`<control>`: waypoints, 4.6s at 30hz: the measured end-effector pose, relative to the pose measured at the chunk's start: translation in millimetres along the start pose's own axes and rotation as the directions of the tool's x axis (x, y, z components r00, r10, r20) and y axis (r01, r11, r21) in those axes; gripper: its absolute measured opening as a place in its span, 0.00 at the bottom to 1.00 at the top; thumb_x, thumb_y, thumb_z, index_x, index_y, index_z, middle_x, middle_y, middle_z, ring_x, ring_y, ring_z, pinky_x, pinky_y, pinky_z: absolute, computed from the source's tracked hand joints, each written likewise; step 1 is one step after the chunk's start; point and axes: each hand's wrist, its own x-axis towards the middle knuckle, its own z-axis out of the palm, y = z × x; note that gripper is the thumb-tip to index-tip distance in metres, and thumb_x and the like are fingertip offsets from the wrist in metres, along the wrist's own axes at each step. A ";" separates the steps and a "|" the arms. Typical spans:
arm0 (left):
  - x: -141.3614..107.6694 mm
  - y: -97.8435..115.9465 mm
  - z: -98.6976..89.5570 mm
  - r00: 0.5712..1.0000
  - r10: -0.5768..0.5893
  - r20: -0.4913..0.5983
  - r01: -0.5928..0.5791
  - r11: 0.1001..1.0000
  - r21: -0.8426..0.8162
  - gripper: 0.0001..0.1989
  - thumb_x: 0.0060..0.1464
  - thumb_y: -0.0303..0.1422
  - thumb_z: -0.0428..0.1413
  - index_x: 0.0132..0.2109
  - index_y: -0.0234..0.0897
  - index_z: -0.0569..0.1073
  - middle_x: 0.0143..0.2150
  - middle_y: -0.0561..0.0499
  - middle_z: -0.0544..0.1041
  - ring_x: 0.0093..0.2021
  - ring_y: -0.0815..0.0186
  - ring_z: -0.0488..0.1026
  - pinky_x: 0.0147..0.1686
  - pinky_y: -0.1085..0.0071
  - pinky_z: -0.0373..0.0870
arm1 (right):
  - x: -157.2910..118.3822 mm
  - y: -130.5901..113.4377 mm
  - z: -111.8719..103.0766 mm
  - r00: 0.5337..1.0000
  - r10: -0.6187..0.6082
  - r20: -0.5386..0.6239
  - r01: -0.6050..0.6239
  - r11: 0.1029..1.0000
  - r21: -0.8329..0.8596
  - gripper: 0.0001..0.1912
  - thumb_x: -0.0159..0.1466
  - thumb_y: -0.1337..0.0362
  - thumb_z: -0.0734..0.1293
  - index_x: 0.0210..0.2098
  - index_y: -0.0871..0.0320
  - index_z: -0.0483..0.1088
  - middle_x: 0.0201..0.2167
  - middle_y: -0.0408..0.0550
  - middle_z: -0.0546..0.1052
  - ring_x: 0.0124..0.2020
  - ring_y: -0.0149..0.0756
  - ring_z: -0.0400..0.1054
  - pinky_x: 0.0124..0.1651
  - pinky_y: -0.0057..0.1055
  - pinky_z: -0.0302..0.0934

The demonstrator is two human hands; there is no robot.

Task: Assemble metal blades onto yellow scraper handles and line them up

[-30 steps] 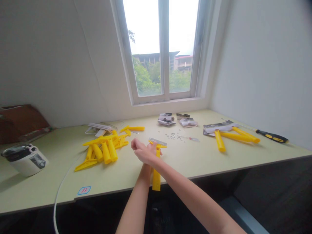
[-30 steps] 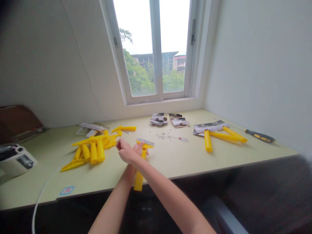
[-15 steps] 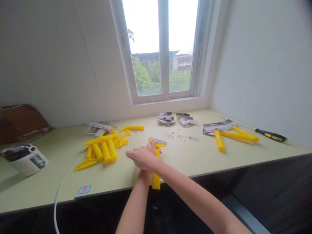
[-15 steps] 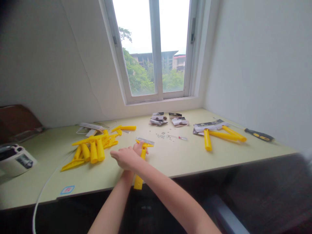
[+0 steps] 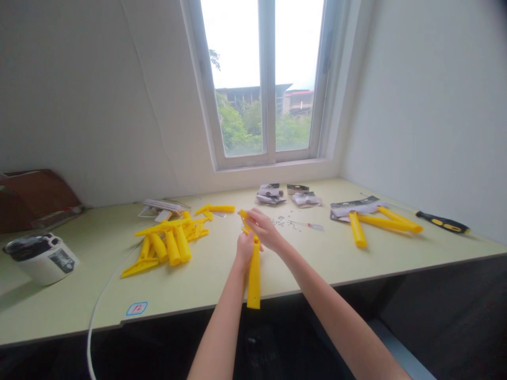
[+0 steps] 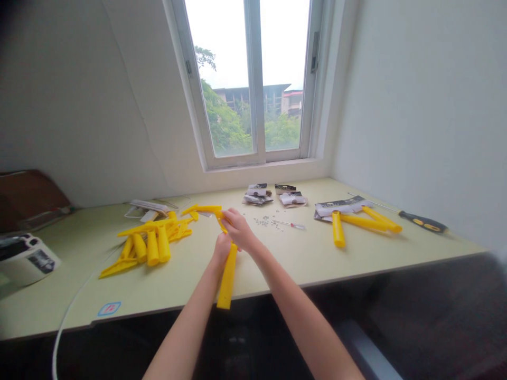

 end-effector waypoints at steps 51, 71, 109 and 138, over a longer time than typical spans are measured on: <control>-2.9 0.2 -0.9 0.983 -0.167 0.076 0.183 0.920 -0.345 0.14 0.47 0.39 0.45 0.21 0.35 0.64 0.10 0.53 0.63 0.11 0.71 0.60 0.14 0.74 0.53 | -32.8 63.6 -19.1 0.851 0.470 0.235 -0.499 0.580 0.644 0.16 0.48 0.60 0.72 0.34 0.62 0.74 0.35 0.54 0.76 0.34 0.36 0.70 0.39 0.33 0.64; -0.6 -6.7 -7.4 0.982 -0.171 0.079 0.187 0.844 -0.503 0.20 0.45 0.45 0.43 0.29 0.32 0.69 0.20 0.49 0.72 0.18 0.66 0.69 0.19 0.72 0.61 | -30.5 56.4 -19.1 0.836 0.524 0.162 -0.507 0.625 0.594 0.09 0.49 0.64 0.69 0.28 0.63 0.75 0.27 0.51 0.76 0.27 0.33 0.69 0.31 0.31 0.65; 2.8 -10.7 -13.8 0.974 -0.218 -0.068 0.151 0.839 -0.524 0.16 0.43 0.43 0.51 0.26 0.32 0.69 0.21 0.48 0.73 0.19 0.66 0.69 0.20 0.72 0.60 | -32.1 56.7 -14.8 0.877 0.475 0.069 -0.442 0.742 0.503 0.14 0.45 0.61 0.71 0.31 0.60 0.76 0.31 0.51 0.78 0.30 0.36 0.71 0.30 0.30 0.67; -7.1 -4.4 -3.8 0.958 -0.105 0.268 0.230 0.840 -0.492 0.14 0.47 0.38 0.54 0.38 0.31 0.67 0.27 0.50 0.72 0.20 0.70 0.69 0.24 0.72 0.67 | -31.2 59.0 -16.8 0.874 0.483 -0.058 -0.383 0.757 0.530 0.15 0.43 0.59 0.72 0.27 0.62 0.74 0.24 0.46 0.74 0.26 0.34 0.69 0.27 0.31 0.66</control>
